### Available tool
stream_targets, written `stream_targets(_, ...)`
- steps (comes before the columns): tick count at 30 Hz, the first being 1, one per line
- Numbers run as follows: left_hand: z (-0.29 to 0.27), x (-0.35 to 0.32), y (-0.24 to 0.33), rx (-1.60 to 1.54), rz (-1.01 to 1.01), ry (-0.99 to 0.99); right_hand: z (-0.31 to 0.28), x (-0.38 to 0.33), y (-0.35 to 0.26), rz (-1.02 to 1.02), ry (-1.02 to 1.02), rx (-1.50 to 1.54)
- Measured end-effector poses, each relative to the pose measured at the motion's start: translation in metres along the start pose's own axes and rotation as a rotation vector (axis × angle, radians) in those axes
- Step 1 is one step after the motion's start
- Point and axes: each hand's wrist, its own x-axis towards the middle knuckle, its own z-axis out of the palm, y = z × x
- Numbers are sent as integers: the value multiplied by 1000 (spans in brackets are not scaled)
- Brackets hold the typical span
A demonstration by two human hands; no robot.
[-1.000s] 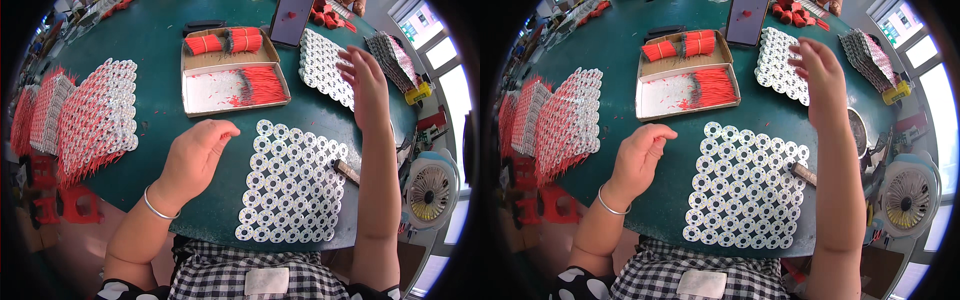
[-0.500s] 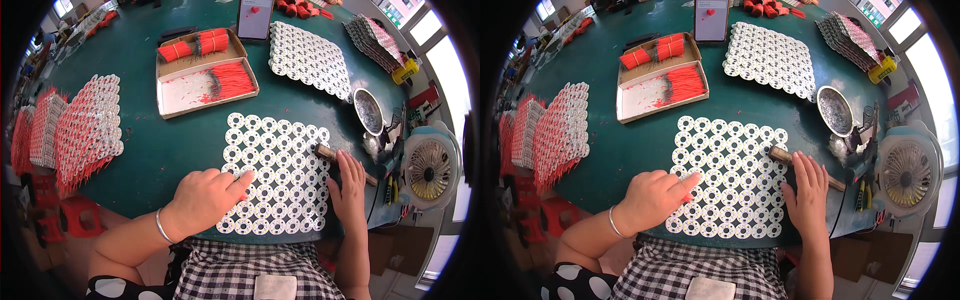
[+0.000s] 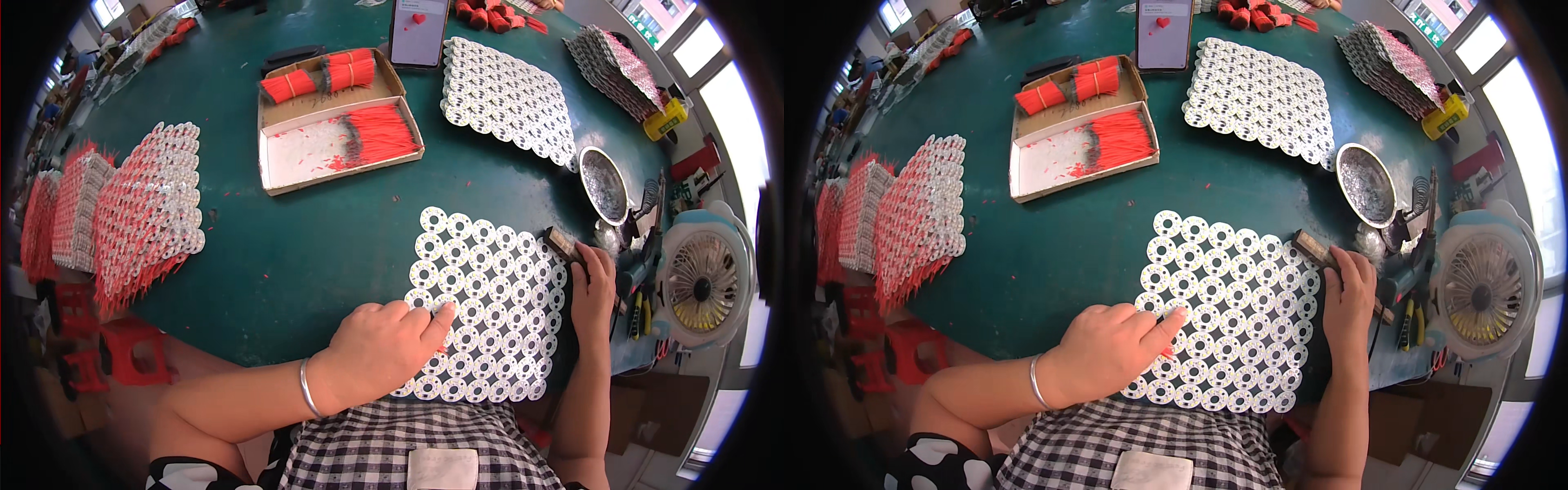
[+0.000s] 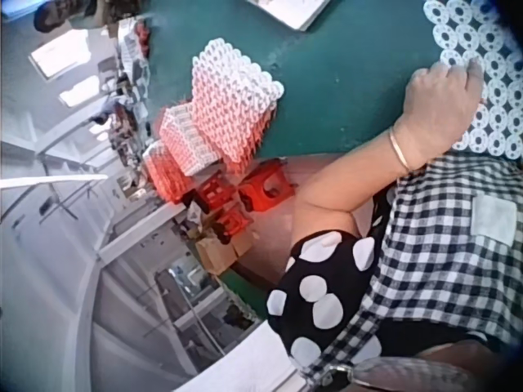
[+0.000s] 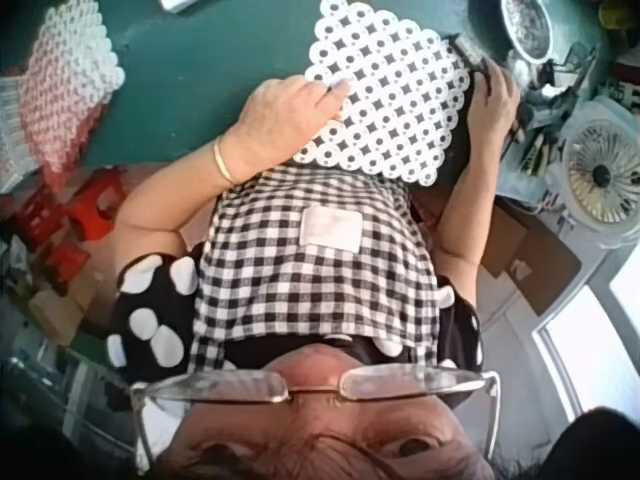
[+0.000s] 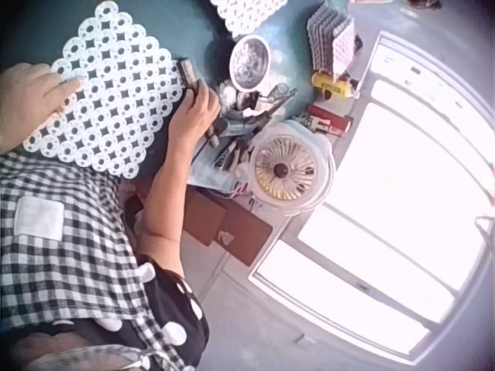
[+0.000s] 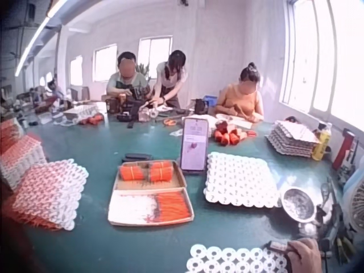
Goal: The person positions an LED circuit board panel on the workbench, takes wires from a container, and solders the wires to the circular boards on the panel using a soldering iron tool.
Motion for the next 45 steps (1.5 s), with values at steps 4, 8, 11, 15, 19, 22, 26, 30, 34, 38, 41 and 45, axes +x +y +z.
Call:
stream_targets(4,-11,8,-10,-281,-91,42,-13,-13,-15,-85,24,-129)
stream_targets(8,-14,-5,-37,-1144,-546,350,-32,-47,-67,-242,-160,92)
stream_targets(11,-6,-11,-29,-1066,-517,433,-22,-61,-89,-334,-319,73)
stream_targets(15,-11,-15,-29,-798,-347,281,-11,-62,-85,-395,-399,14)
stream_targets(19,-11,-13,-29,-572,-256,181,-12,-61,-83,-393,-404,18)
stream_targets(22,-6,-14,-25,-419,-221,165,-11,-62,-82,-400,-387,25)
stream_targets(26,-8,-17,-35,-679,-255,282,-14,-62,-79,-421,-405,9)
stream_targets(30,-21,-21,-17,-1022,-474,294,-19,-63,-72,-443,-432,-19)
stream_targets(34,-32,-1,7,-1378,-576,-323,-26,-55,-90,-346,-355,278)
stream_targets(38,-10,5,26,-1273,-22,-210,-36,-23,-146,-675,-365,468)
stream_targets(41,-7,5,33,-1066,157,-77,-25,-21,-147,-768,-535,491)
stream_targets(45,-6,9,27,-1118,74,-123,-19,-18,-143,-782,-527,488)
